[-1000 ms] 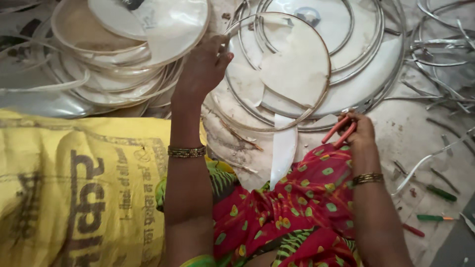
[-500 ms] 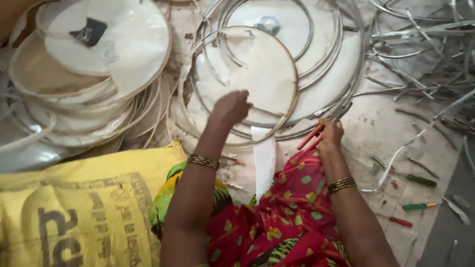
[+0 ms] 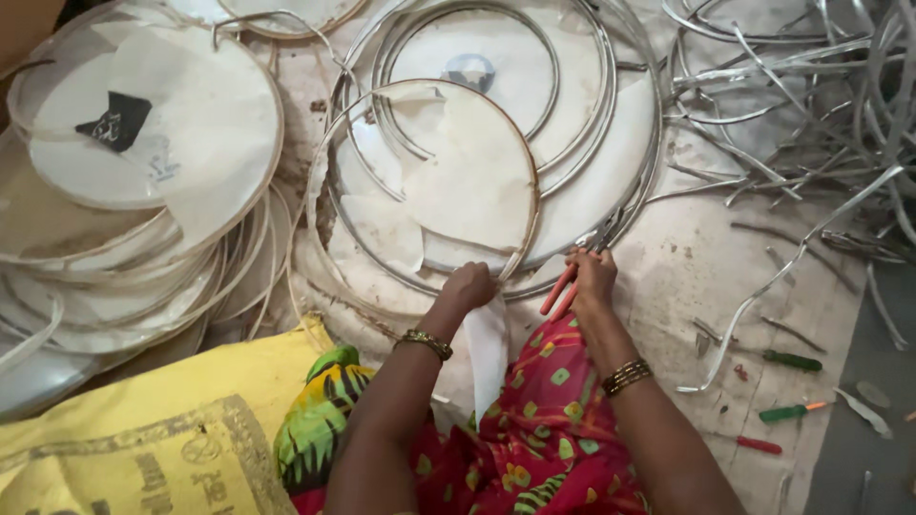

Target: The person sits on the floor and assembles lampshades by hand. They wrap a white plastic strip around a metal ring, secure it with pliers, and attach a white circular shade to the ring. The person handles multiple rings and shades, stacking completed items nearby.

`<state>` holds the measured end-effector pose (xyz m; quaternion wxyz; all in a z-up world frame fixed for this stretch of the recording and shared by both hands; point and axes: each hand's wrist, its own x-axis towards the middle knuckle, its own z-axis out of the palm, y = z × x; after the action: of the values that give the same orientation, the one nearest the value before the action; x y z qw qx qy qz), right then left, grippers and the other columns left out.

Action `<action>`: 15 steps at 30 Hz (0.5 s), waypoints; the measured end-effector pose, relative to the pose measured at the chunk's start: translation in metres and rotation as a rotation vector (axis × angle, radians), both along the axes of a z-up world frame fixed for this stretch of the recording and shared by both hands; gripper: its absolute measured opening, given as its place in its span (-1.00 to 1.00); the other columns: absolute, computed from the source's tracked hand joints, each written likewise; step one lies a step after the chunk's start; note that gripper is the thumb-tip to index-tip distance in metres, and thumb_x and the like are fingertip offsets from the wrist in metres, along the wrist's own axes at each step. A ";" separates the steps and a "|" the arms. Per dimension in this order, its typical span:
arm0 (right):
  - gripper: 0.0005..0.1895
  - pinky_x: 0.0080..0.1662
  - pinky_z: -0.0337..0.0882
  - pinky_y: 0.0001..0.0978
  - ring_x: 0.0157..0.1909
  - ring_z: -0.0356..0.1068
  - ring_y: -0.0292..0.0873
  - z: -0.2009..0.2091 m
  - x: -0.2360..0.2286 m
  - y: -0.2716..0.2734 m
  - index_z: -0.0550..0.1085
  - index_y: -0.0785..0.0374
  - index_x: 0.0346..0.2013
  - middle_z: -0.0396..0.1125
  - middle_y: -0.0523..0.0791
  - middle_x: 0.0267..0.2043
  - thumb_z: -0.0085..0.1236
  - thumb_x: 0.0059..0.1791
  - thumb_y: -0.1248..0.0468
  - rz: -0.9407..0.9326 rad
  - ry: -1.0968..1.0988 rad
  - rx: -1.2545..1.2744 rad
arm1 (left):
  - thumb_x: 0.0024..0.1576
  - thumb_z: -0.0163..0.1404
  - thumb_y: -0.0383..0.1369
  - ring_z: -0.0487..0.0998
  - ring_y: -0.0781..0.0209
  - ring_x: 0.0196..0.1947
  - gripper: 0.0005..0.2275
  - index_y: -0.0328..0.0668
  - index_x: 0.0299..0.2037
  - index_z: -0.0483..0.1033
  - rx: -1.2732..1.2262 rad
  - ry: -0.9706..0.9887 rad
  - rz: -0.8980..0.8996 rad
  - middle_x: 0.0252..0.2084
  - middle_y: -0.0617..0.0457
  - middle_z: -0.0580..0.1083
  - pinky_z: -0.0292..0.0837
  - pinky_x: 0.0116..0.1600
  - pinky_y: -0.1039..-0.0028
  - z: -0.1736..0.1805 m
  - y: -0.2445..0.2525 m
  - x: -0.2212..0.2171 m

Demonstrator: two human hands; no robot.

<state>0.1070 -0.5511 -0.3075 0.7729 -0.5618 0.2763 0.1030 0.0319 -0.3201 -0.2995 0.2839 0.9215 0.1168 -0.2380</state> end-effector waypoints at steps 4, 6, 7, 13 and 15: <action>-0.70 -0.22 0.40 -0.40 -0.28 0.35 -0.24 0.001 0.003 0.004 0.34 0.30 -0.23 0.35 -0.12 -0.28 0.07 -0.20 0.60 0.025 0.034 -0.044 | 0.16 0.06 -0.19 0.58 -0.35 -0.13 -0.70 -0.36 -0.26 0.62 -0.084 -0.016 0.017 -0.21 -0.40 0.55 0.49 -0.01 0.01 -0.018 -0.003 0.003; -0.74 -0.20 0.41 -0.39 -0.27 0.36 -0.22 0.001 0.002 0.005 0.34 0.32 -0.23 0.36 -0.10 -0.27 0.04 -0.18 0.58 0.030 0.039 -0.041 | 0.17 0.05 -0.17 0.58 -0.34 -0.13 -0.69 -0.35 -0.27 0.62 -0.148 -0.017 0.025 -0.23 -0.39 0.56 0.47 0.00 0.02 -0.023 -0.006 0.002; -0.76 -0.19 0.41 -0.38 -0.27 0.36 -0.21 0.000 0.001 0.005 0.35 0.33 -0.23 0.37 -0.09 -0.27 0.02 -0.16 0.57 0.032 0.043 -0.041 | 0.17 0.04 -0.18 0.58 -0.34 -0.13 -0.70 -0.33 -0.26 0.62 -0.143 -0.002 0.032 -0.22 -0.38 0.56 0.47 0.00 0.02 -0.024 -0.008 0.003; -0.79 -0.17 0.43 -0.34 -0.23 0.40 -0.17 0.003 0.000 0.006 0.32 0.32 -0.23 0.35 -0.09 -0.26 0.02 -0.13 0.54 0.037 0.062 -0.013 | 0.15 0.04 -0.21 0.59 -0.29 -0.13 -0.74 -0.28 -0.23 0.62 -0.134 0.037 0.045 -0.20 -0.32 0.57 0.47 0.00 0.05 -0.027 -0.012 0.007; -0.79 -0.14 0.46 -0.33 -0.22 0.39 -0.16 0.007 -0.001 0.007 0.32 0.33 -0.22 0.36 -0.08 -0.25 0.01 -0.12 0.53 0.051 0.044 -0.011 | 0.14 0.04 -0.24 0.60 -0.28 -0.12 -0.75 -0.30 -0.23 0.62 -0.157 0.028 0.058 -0.20 -0.34 0.57 0.48 0.00 0.06 -0.029 -0.012 0.008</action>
<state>0.1064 -0.5440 -0.3002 0.7607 -0.5706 0.2793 0.1334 0.0396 -0.3325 -0.3288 0.3602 0.8893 0.1287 -0.2509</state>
